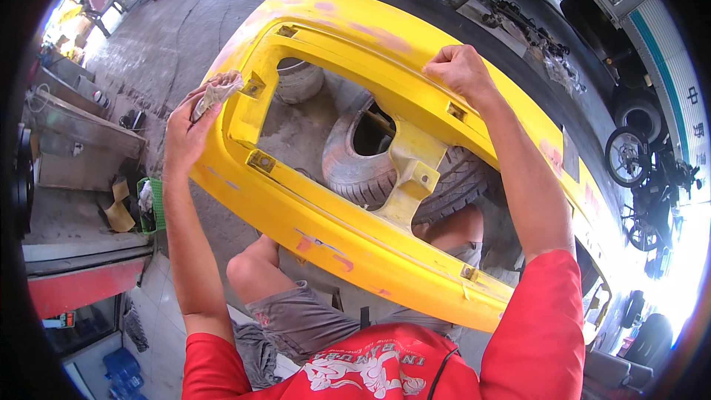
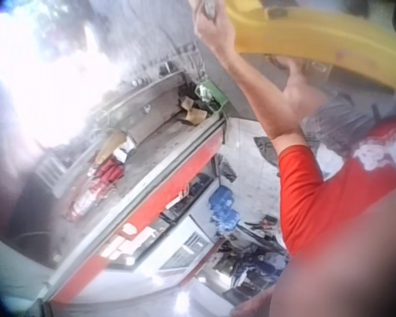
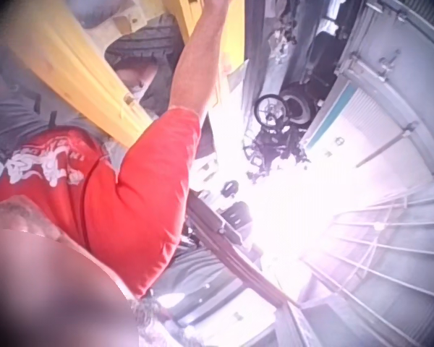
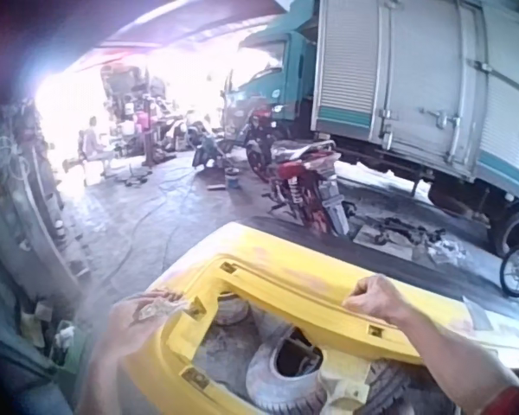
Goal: The person sits on the floor and sands a yellow car bumper with a sanding block, then wipes the surface with a cloth. The person repeatedly sands and wipes different sections of the bumper throughout the clip.
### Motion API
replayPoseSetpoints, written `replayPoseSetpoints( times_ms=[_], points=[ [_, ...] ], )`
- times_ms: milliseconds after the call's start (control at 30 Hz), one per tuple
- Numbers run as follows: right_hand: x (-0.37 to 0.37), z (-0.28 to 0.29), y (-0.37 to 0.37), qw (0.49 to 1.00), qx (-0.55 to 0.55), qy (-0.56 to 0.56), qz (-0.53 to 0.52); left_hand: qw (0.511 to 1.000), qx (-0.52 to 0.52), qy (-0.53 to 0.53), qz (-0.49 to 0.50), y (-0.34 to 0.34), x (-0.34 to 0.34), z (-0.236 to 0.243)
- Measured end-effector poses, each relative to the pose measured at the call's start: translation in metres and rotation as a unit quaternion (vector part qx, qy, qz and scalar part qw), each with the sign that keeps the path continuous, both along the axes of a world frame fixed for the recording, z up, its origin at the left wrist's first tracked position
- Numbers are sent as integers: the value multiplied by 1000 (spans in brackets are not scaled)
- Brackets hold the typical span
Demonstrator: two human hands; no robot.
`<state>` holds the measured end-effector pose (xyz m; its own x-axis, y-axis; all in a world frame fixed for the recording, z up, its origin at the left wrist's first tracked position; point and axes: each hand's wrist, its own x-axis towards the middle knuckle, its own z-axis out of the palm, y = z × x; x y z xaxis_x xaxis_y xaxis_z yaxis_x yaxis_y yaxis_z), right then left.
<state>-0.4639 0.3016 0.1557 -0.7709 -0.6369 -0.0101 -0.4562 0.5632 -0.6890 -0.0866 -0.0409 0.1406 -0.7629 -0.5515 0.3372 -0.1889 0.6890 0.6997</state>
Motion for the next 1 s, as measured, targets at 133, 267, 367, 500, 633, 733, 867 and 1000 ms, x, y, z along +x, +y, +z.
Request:
replayPoseSetpoints(
  times_ms=[133,267,367,500,633,733,867,1000],
  points=[
    [-2,9,21,999,39,-5,-21,1000,1,0,-8,-2,0,-3],
    [-3,14,37,996,62,-51,-51,1000,-8,-12,3,-4,0,-4],
    [-5,11,24,998,43,-23,-45,1000,-2,-10,-4,-3,0,-3],
    [-9,11,4,998,36,-54,-16,1000,-12,-7,-13,-1,0,-1],
    [-8,13,13,997,69,-33,-26,1000,-8,-5,-10,1,0,-1],
    [-3,11,18,997,57,-19,-44,1000,-17,-13,2,2,1,-1],
    [-4,8,10,997,53,-34,-42,1000,-17,-18,1,2,-1,-1],
    [-5,9,12,997,58,-29,-35,999,-19,-26,14,4,0,-1]
  ],
)
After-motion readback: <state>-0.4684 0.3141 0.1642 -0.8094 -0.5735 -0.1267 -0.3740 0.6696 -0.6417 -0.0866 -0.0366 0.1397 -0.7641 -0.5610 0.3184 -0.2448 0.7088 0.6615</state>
